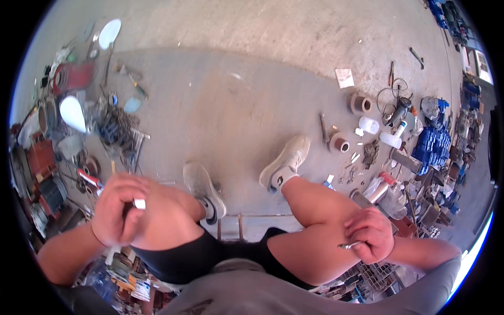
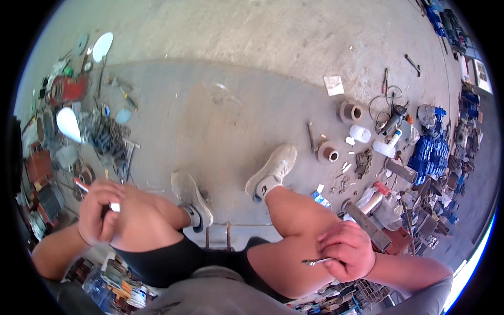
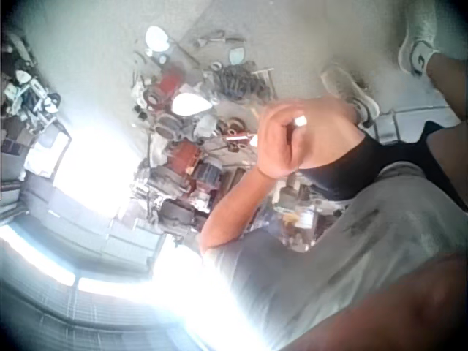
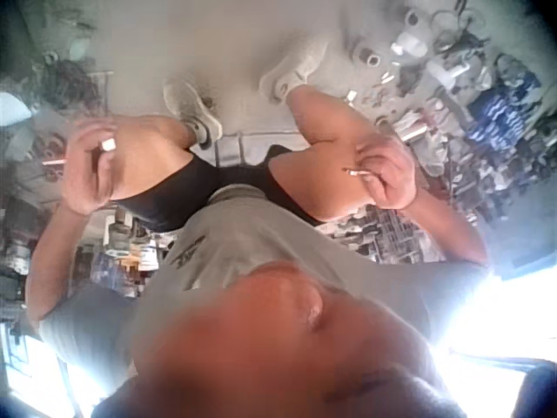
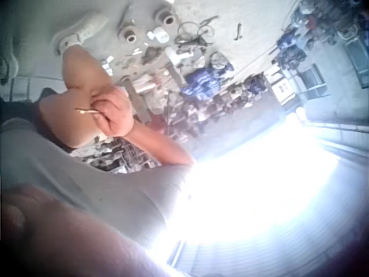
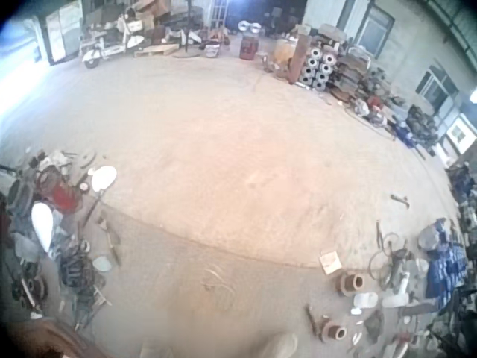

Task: The person retrieves a white plastic spool from a shelf in a cluttered workshop. They remove a small white plastic ring from the spool and then proceed to a metal pump assembly on the floor. The person inserts the white ring into a bolt hole on the pump's flange.

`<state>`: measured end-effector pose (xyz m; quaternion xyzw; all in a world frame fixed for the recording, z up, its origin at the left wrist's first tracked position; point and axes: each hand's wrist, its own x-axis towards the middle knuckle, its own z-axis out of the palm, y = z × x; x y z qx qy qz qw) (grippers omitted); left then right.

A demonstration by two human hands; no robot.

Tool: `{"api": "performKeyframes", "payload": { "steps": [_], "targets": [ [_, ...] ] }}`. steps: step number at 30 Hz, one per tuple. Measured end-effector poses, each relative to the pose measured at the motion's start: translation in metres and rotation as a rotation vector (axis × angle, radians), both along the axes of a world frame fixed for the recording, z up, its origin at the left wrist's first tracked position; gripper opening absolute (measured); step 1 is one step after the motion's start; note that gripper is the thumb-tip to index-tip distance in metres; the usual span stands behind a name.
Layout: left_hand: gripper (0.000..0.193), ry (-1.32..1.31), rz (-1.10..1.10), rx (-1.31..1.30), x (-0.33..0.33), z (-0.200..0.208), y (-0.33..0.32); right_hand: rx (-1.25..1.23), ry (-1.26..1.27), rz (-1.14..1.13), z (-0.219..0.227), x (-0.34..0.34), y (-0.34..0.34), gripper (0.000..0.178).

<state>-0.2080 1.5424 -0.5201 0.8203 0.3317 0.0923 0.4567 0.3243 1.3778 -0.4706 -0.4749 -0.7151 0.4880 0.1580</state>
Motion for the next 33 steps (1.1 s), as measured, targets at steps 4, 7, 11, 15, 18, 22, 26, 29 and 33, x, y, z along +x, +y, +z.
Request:
{"api": "performKeyframes", "payload": {
  "steps": [4, 7, 11, 15, 18, 22, 26, 29, 33],
  "targets": [
    [0.028, -0.009, -0.079, -0.190, 0.033, 0.002, 0.030, -0.089, 0.077, 0.076, -0.007, 0.026, 0.040, 0.013],
    [0.026, -0.008, -0.166, -0.297, 0.066, 0.010, 0.029, -0.090, 0.105, 0.097, -0.012, 0.029, 0.034, 0.018],
    [0.028, 0.058, -0.198, -0.342, 0.088, 0.042, 0.005, -0.032, 0.068, -0.017, 0.006, 0.018, -0.011, 0.022],
    [0.024, 0.277, -0.133, -0.364, 0.111, 0.076, -0.040, -0.240, -0.032, -0.210, 0.034, -0.015, -0.047, 0.019],
    [0.022, 0.464, -0.224, -0.245, 0.136, 0.080, -0.076, -0.387, -0.293, -0.365, 0.031, -0.052, -0.078, 0.023],
    [0.016, 0.347, 0.276, -0.267, 0.246, 0.217, -0.090, -0.606, -0.368, -1.023, 0.136, -0.079, -0.060, 0.027],
    [0.021, -0.227, 0.579, -0.889, 0.352, 0.418, -0.036, -0.422, -0.071, -1.202, 0.228, -0.015, -0.033, 0.026],
    [0.022, -0.453, 0.701, -0.909, 0.384, 0.520, 0.018, -0.313, -0.090, -1.044, 0.214, 0.086, -0.056, 0.024],
    [0.025, -0.603, 0.767, -0.796, 0.405, 0.567, 0.111, -0.294, -0.119, -1.204, 0.284, 0.213, -0.002, 0.021]
  ]
}}
